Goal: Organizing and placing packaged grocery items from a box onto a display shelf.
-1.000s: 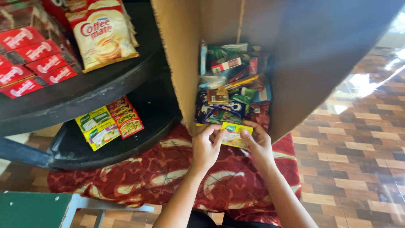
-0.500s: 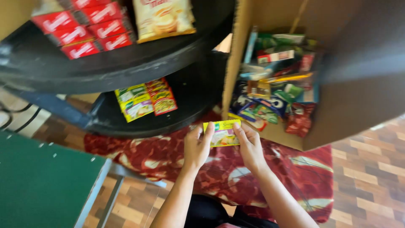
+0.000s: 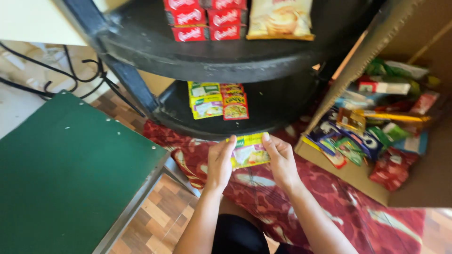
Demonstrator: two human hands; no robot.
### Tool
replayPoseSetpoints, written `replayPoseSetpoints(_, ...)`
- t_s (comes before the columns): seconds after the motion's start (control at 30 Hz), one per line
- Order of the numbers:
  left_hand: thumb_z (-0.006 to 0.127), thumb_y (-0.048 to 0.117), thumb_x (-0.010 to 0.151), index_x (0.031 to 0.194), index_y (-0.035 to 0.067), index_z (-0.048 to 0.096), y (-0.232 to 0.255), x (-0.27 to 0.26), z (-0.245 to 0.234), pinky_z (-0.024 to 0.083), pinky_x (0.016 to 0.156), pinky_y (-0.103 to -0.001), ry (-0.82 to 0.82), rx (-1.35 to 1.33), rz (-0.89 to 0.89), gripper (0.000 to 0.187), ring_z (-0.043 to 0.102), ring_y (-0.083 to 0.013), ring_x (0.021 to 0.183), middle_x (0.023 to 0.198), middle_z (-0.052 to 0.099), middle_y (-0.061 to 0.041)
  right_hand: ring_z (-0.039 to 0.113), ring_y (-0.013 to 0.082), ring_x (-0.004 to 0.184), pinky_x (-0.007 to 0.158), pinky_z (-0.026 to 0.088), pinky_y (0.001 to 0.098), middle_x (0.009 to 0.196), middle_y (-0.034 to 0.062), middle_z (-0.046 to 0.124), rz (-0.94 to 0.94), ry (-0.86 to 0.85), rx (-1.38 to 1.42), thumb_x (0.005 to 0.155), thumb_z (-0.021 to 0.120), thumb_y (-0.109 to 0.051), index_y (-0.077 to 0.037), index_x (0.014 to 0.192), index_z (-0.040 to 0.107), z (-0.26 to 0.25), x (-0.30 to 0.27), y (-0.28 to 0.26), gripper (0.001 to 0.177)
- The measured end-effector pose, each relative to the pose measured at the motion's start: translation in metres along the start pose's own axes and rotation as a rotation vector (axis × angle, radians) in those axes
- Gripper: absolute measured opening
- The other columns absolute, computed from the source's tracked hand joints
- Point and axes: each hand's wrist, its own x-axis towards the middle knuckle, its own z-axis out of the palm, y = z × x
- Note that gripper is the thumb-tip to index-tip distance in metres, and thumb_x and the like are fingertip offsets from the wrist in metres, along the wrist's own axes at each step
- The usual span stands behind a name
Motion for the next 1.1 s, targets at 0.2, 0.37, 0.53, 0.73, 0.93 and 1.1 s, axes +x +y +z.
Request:
replayPoseSetpoints(0.2, 0.072, 0.025, 0.095, 0.102, 0.002, 0.077, 0.037, -0.010, -0.009, 0.042, 0.045, -0.022, 0.031, 0.429, 0.010, 0.025, 0.056, -0.0049, 0.053, 0.074, 0.070, -0.002, 0.047, 0.0038, 0.050, 0.044, 0.035, 0.0206, 0.071, -0.0016, 0.066, 0.065, -0.178, 0.096, 0.099, 0.055, -0.031, -0.011, 0.105, 0.074, 0.003, 0.013, 0.010, 0.029)
replayPoseSetpoints(0.37, 0.075, 0.020, 0.095, 0.103, -0.001, 0.074, 0.007, -0.009, -0.020, 0.048, 0.057, -0.022, 0.087, 0.174, 0.084, 0.022, 0.062, -0.0038, 0.068, 0.086, 0.073, -0.001, 0.058, 0.0102, 0.056, 0.052, 0.047, 0.0253, 0.072, 0.0030, 0.067, 0.070, -0.251, 0.044, 0.097, 0.067, -0.022, -0.002, 0.101, 0.072, -0.011, 0.014, 0.058, 0.020)
replayPoseSetpoints(0.53, 0.077, 0.019, 0.093, 0.099, -0.005, 0.072, -0.014, -0.008, -0.042, 0.053, 0.067, -0.023, -0.005, 0.236, 0.042, 0.025, 0.067, -0.0054, 0.076, 0.087, 0.075, -0.003, 0.062, 0.0126, 0.058, 0.055, 0.050, 0.0269, 0.072, 0.0057, 0.069, 0.062, -0.189, 0.089, 0.101, 0.065, -0.023, 0.002, 0.096, 0.073, -0.016, 0.014, 0.079, 0.027)
replayPoseSetpoints(0.73, 0.074, 0.033, 0.097, 0.089, -0.001, 0.075, 0.015, -0.004, -0.005, 0.048, 0.054, -0.031, 0.114, 0.816, 0.119, 0.034, 0.063, -0.0152, 0.059, 0.065, 0.068, -0.012, 0.057, 0.0108, 0.050, 0.046, 0.044, 0.0258, 0.065, 0.0009, 0.065, 0.070, -0.024, -0.079, 0.105, 0.049, -0.036, -0.006, 0.080, 0.063, -0.010, 0.009, 0.073, 0.041)
replayPoseSetpoints(0.93, 0.069, 0.033, 0.101, 0.092, 0.002, 0.064, 0.008, -0.010, 0.026, 0.051, 0.054, -0.036, 0.038, 0.846, 0.326, 0.033, 0.071, -0.0288, 0.064, 0.071, 0.070, -0.018, 0.044, 0.0054, 0.060, 0.052, 0.037, 0.0244, 0.066, -0.0010, 0.051, -0.235, 0.121, -0.327, 0.116, 0.048, -0.039, -0.006, 0.079, 0.060, -0.024, 0.016, 0.094, 0.051)
replayPoseSetpoints(1.1, 0.064, 0.029, 0.108, 0.104, 0.000, 0.068, -0.037, -0.001, 0.006, 0.054, 0.069, -0.029, -0.084, 0.043, -0.059, 0.029, 0.067, -0.0110, 0.078, 0.091, 0.074, -0.006, 0.061, 0.0106, 0.059, 0.055, 0.049, 0.0279, 0.072, 0.0016, 0.069, 0.155, 0.060, 0.448, 0.103, 0.045, -0.035, -0.009, 0.082, 0.065, 0.007, 0.004, 0.041, 0.039)
